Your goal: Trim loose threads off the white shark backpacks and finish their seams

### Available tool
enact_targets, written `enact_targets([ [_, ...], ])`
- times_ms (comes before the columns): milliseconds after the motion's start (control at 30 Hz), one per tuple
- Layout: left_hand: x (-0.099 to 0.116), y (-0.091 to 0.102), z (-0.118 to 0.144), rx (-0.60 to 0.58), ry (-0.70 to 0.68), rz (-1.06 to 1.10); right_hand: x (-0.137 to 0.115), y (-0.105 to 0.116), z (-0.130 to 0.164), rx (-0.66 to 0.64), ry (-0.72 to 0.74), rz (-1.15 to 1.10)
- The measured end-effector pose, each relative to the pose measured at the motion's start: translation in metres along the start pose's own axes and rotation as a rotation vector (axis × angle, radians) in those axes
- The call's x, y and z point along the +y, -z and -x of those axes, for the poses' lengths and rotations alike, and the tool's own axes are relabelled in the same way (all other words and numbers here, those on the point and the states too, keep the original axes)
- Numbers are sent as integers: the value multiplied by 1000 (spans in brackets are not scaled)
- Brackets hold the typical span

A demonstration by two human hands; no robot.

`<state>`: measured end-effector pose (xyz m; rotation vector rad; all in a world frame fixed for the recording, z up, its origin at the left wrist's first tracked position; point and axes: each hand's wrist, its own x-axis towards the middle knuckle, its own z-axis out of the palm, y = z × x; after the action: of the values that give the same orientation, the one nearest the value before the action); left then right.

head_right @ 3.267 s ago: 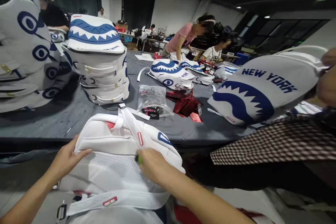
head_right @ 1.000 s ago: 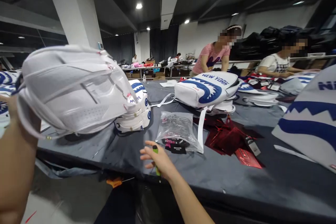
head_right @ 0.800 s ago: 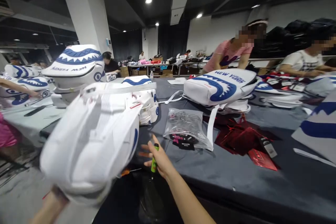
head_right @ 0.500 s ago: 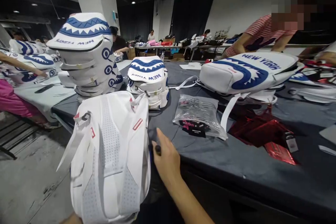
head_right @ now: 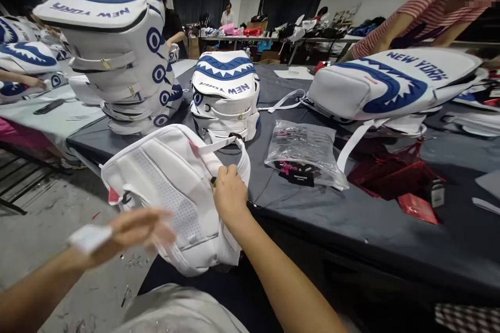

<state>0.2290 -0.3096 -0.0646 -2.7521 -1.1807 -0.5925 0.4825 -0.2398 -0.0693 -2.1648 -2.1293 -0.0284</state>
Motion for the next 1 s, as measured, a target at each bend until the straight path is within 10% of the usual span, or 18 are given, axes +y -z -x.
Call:
enact_targets([
  [233, -47, -56, -158, 46, -149, -304, 30, -5, -30, -346, -23, -177],
  [467, -51, -62, -136, -63, -336, -305, 37, -25, -18, -215, 2, -258],
  [767, -20, -12, -165, -133, -366, -260, 71, 27, 33, -261, 101, -843],
  [1000, 27, -85, -210, -216, -624, -95, 117, -33, 59, -210, -254, -552],
])
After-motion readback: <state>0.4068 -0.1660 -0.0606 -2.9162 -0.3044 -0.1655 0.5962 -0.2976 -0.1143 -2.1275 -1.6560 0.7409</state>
